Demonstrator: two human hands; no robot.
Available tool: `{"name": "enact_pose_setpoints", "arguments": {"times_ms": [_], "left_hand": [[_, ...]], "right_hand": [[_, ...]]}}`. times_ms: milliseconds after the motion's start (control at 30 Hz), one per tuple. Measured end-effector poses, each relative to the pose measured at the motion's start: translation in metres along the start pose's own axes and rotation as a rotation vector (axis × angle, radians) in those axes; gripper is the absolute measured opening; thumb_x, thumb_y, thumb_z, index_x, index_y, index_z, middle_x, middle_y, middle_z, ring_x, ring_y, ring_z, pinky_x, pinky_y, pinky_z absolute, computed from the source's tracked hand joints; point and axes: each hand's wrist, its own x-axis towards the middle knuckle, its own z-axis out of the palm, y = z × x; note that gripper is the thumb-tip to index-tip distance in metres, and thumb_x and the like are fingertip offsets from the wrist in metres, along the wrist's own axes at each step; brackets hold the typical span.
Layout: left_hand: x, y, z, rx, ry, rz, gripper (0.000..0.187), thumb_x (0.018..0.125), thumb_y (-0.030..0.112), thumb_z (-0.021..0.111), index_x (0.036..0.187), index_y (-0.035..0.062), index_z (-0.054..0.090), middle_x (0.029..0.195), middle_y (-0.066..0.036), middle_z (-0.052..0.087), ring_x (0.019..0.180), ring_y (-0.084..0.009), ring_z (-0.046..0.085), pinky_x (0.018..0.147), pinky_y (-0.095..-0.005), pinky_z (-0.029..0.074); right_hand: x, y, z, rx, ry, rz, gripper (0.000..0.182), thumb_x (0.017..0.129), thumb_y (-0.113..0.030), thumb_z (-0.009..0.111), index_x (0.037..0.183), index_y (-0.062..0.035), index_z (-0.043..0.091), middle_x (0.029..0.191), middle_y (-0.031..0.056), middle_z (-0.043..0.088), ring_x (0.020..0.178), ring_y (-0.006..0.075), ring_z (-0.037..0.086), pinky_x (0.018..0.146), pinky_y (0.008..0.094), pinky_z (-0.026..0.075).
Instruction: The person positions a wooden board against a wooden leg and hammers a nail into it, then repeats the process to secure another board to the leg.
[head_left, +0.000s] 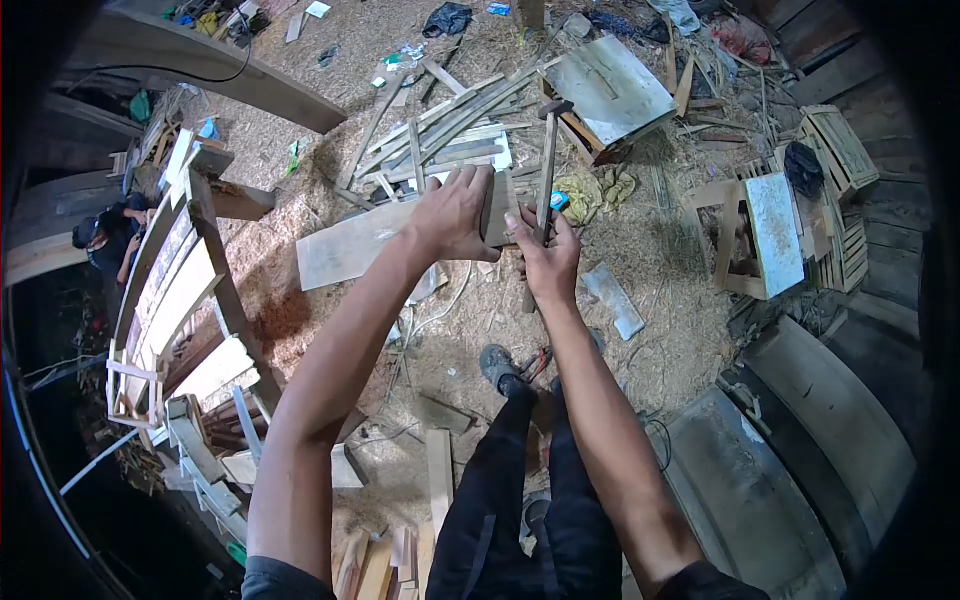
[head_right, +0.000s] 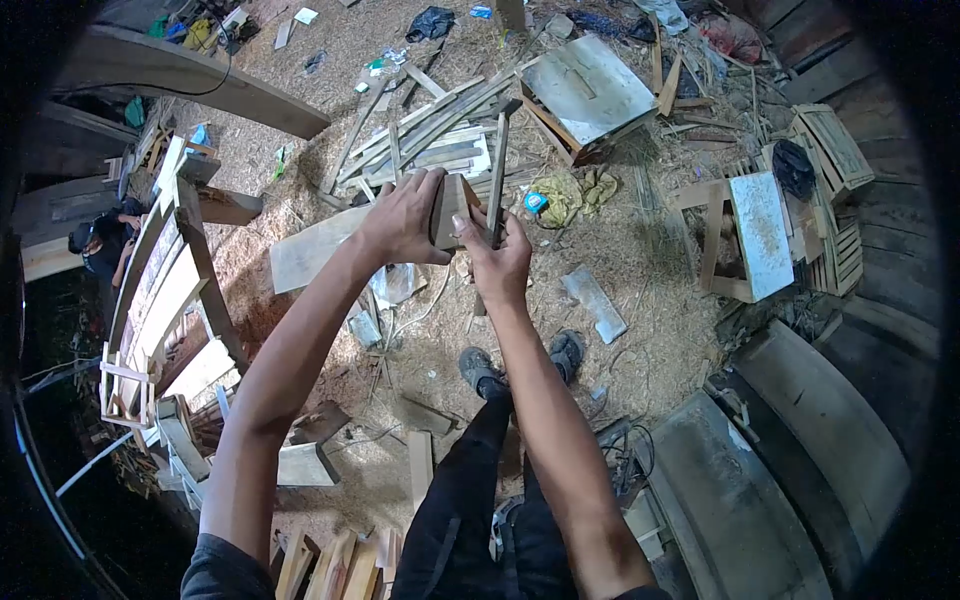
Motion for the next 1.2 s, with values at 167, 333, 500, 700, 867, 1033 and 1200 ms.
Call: {"name": "enact_pose_setpoints", "arguments": {"times_ms": [167, 333, 500, 700, 867, 1033, 1200], "left_hand": [[0.007, 0.002, 0.0, 0.034, -0.049, -0.012, 0.119, 0.05, 0.045, 0.085, 0.144, -0.0049, 0.031, 0.13, -0.024, 0.05, 0.124, -0.0397, 0.052, 0.104, -0.0527, 0.041], [0.013, -0.001, -0.002, 0.009, -0.022, -0.035, 0.118, 0.05, 0.044, 0.085, 0.143, -0.0059, 0.031, 0.129, -0.024, 0.051, 0.124, -0.04, 0.052, 0.105, -0.0504, 0.042], [0.019, 0.0, 0.003, -0.105, 0.035, -0.148, 0.115, 0.051, 0.046, 0.086, 0.139, -0.0073, 0.034, 0.128, -0.026, 0.053, 0.12, -0.0412, 0.056, 0.105, -0.0461, 0.044], [0.015, 0.002, -0.004, -0.13, -0.022, -0.259, 0.125, 0.049, 0.057, 0.089, 0.141, -0.0082, 0.035, 0.13, -0.025, 0.053, 0.124, -0.0412, 0.053, 0.106, -0.0529, 0.041], [0.004, -0.002, -0.012, -0.094, -0.029, -0.274, 0.116, 0.052, 0.048, 0.089, 0.139, -0.0059, 0.033, 0.13, -0.023, 0.052, 0.124, -0.0402, 0.053, 0.103, -0.052, 0.045], [-0.006, -0.018, -0.009, -0.156, -0.015, -0.222, 0.113, 0.053, 0.056, 0.088, 0.135, -0.0034, 0.037, 0.124, -0.024, 0.054, 0.117, -0.0407, 0.058, 0.102, -0.054, 0.046], [-0.033, -0.008, -0.008, -0.095, -0.026, -0.266, 0.122, 0.051, 0.059, 0.087, 0.142, -0.0031, 0.034, 0.128, -0.023, 0.052, 0.123, -0.04, 0.054, 0.102, -0.0542, 0.043]], "right_hand": [[0.006, -0.003, -0.008, 0.05, -0.009, 0.078, 0.046, 0.086, -0.025, 0.082, 0.117, 0.0019, 0.06, 0.109, 0.0112, 0.07, 0.097, 0.0138, 0.067, 0.086, 0.0278, 0.054], [0.027, 0.035, -0.042, -0.244, -0.04, 0.017, 0.048, 0.097, -0.043, 0.066, 0.115, 0.0014, 0.064, 0.101, 0.0098, 0.068, 0.096, 0.0198, 0.062, 0.088, 0.0335, 0.048], [0.028, 0.03, -0.067, -0.494, -0.207, -0.074, 0.046, 0.097, -0.025, 0.061, 0.133, 0.0014, 0.053, 0.114, 0.0222, 0.064, 0.109, 0.0356, 0.064, 0.094, 0.0419, 0.049], [0.049, -0.003, -0.047, -0.864, -0.469, -0.27, 0.097, 0.074, -0.021, 0.085, 0.153, -0.0125, 0.029, 0.136, 0.0303, 0.043, 0.113, 0.0459, 0.06, 0.098, 0.0476, 0.051], [0.073, 0.006, -0.008, -1.042, -0.622, -0.214, 0.116, 0.061, -0.024, 0.093, 0.156, -0.0249, 0.026, 0.129, 0.0267, 0.044, 0.106, 0.0463, 0.061, 0.088, 0.0513, 0.057], [0.059, 0.041, 0.011, -0.83, -0.631, -0.451, 0.109, 0.071, -0.007, 0.084, 0.159, -0.0221, 0.02, 0.123, 0.0275, 0.05, 0.113, 0.0467, 0.058, 0.09, 0.0512, 0.056], [0.038, 0.048, 0.004, -0.855, -0.634, -0.323, 0.089, 0.073, -0.003, 0.081, 0.147, -0.0132, 0.032, 0.119, 0.025, 0.052, 0.109, 0.0445, 0.057, 0.091, 0.0488, 0.052]]}}
